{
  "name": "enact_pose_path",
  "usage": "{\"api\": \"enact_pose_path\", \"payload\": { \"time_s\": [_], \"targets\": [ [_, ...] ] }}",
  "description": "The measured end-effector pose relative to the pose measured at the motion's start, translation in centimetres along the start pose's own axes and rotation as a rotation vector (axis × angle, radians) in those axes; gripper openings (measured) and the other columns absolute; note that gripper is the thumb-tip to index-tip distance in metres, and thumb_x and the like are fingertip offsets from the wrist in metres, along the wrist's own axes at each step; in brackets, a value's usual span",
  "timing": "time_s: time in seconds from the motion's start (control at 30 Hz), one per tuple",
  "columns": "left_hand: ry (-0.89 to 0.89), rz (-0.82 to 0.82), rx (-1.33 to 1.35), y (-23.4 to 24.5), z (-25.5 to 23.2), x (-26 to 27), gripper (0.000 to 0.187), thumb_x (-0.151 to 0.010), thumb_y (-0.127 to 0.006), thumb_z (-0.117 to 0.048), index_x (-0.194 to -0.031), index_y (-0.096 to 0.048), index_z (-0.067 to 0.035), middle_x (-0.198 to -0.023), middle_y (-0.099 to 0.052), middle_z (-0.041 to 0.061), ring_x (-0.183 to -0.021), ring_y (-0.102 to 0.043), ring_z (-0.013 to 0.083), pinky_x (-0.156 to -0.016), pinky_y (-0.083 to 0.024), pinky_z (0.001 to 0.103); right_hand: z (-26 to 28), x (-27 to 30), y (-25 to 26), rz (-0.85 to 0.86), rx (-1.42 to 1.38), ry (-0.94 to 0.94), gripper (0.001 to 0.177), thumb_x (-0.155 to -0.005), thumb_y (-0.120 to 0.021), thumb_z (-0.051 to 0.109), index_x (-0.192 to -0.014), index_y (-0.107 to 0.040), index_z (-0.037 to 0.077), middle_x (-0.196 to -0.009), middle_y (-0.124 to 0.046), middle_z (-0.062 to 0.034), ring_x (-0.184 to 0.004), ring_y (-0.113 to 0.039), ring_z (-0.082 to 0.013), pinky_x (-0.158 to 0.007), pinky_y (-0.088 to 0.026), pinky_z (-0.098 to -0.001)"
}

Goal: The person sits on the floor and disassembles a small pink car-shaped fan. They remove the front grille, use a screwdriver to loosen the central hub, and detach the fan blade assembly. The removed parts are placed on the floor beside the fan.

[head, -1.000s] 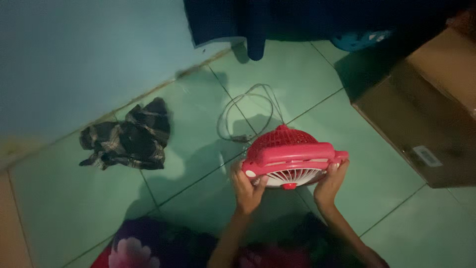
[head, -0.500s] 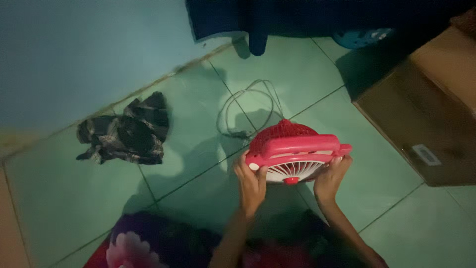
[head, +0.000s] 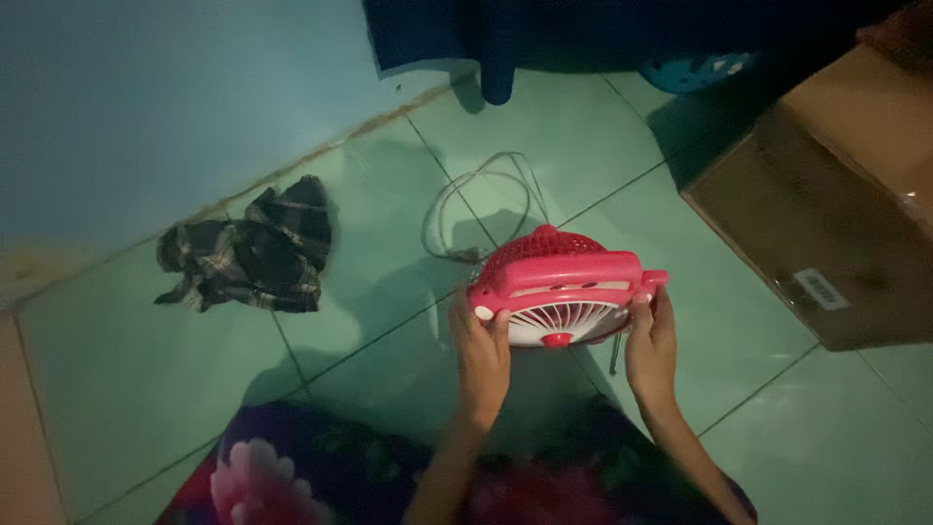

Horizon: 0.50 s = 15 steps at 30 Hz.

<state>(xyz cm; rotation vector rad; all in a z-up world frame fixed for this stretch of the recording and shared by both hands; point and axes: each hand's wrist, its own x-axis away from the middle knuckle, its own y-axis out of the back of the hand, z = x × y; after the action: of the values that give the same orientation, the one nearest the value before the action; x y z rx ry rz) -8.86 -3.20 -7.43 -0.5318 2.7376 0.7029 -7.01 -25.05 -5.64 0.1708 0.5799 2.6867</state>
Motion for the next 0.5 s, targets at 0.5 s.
{"api": "enact_pose_path", "payload": {
  "time_s": [0.5],
  "targets": [
    [0.395,0.800,-0.538,5.3,-4.7,-2.8,0.052,-0.112,-0.035,-0.041,-0.115,-0.065,0.001,-0.086,-0.073,0.022,-0.081,-0.071,0.0326,-0.115,-0.041,0.047,11.2,-3.4,0.3,0.071,0.506,1.011,0.059,-0.087,-0.076,0.034,-0.133,-0.058,0.003,-0.155,-0.038,-0.0246,-0.146,-0.031,-0.0504,-0.114,-0.037,-0.0565]
  ]
}}
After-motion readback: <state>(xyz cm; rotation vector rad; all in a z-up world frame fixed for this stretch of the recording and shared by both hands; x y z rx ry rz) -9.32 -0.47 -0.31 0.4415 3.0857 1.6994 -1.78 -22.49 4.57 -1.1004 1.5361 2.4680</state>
